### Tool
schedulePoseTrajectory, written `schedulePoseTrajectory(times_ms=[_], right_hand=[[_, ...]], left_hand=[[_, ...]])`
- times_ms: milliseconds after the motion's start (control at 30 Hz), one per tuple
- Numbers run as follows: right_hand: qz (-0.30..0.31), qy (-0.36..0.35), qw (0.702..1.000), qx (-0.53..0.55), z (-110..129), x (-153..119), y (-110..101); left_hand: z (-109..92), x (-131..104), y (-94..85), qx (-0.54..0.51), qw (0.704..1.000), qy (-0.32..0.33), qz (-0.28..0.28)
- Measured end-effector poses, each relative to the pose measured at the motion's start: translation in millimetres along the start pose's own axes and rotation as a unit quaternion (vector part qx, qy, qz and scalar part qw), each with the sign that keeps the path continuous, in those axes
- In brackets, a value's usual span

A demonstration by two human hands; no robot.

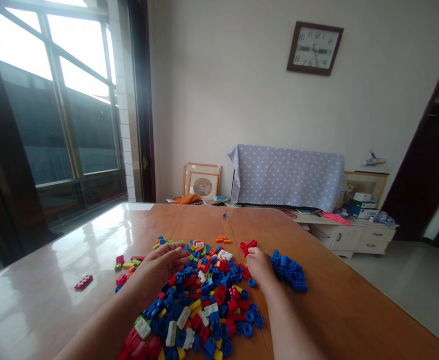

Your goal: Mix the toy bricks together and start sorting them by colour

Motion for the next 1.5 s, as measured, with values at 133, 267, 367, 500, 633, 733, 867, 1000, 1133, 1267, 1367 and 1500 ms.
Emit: schedulePoseTrajectory(times_ms=[133,267,367,500,633,733,867,1000,1133,1267,1367,1500], right_hand=[[-0.018,-0.035,0.999,-0.02,12,-7,0],[0.02,-0.145,0.986,-0.076,42,-25,17],[0.082,-0.237,0.961,-0.116,67,-47,35],[0.124,-0.3,0.937,-0.131,90,-71,46],[0.167,-0.327,0.924,-0.105,108,-92,53],[0.203,-0.344,0.914,-0.075,121,-107,60],[0.206,-0.351,0.912,-0.052,132,-120,63],[0.208,-0.337,0.917,-0.04,133,-123,62],[0.203,-0.328,0.921,-0.043,126,-116,61],[0.179,-0.304,0.934,-0.051,111,-101,60],[0.154,-0.287,0.944,-0.054,100,-89,58],[0.111,-0.272,0.955,-0.04,89,-75,52]], left_hand=[[-7,3,-10.5,0.056,0.997,0.044,-0.038],[-13,6,-17.5,0.204,0.971,0.103,-0.073],[-17,3,-12.6,0.358,0.916,0.164,-0.071],[-12,-6,6.6,0.524,0.819,0.232,-0.012],[1,-15,24.1,0.601,0.758,0.246,0.063],[9,-19,33.0,0.626,0.733,0.245,0.106],[12,-22,37.8,0.646,0.711,0.249,0.122],[12,-22,37.0,0.677,0.687,0.234,0.121],[8,-22,37.3,0.688,0.676,0.232,0.122],[8,-20,36.1,0.696,0.672,0.225,0.116],[9,-16,32.2,0.696,0.676,0.218,0.105],[12,-11,25.4,0.677,0.699,0.21,0.097]])
Point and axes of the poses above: each hand's wrist, its own x-axis towards the middle knuckle, its own y-axis out of the palm, z = x × y, the point moved 6 cm from there along x, towards the middle knuckle, and after that the axes turned 1 degree about -y, right-handed, at the moved point
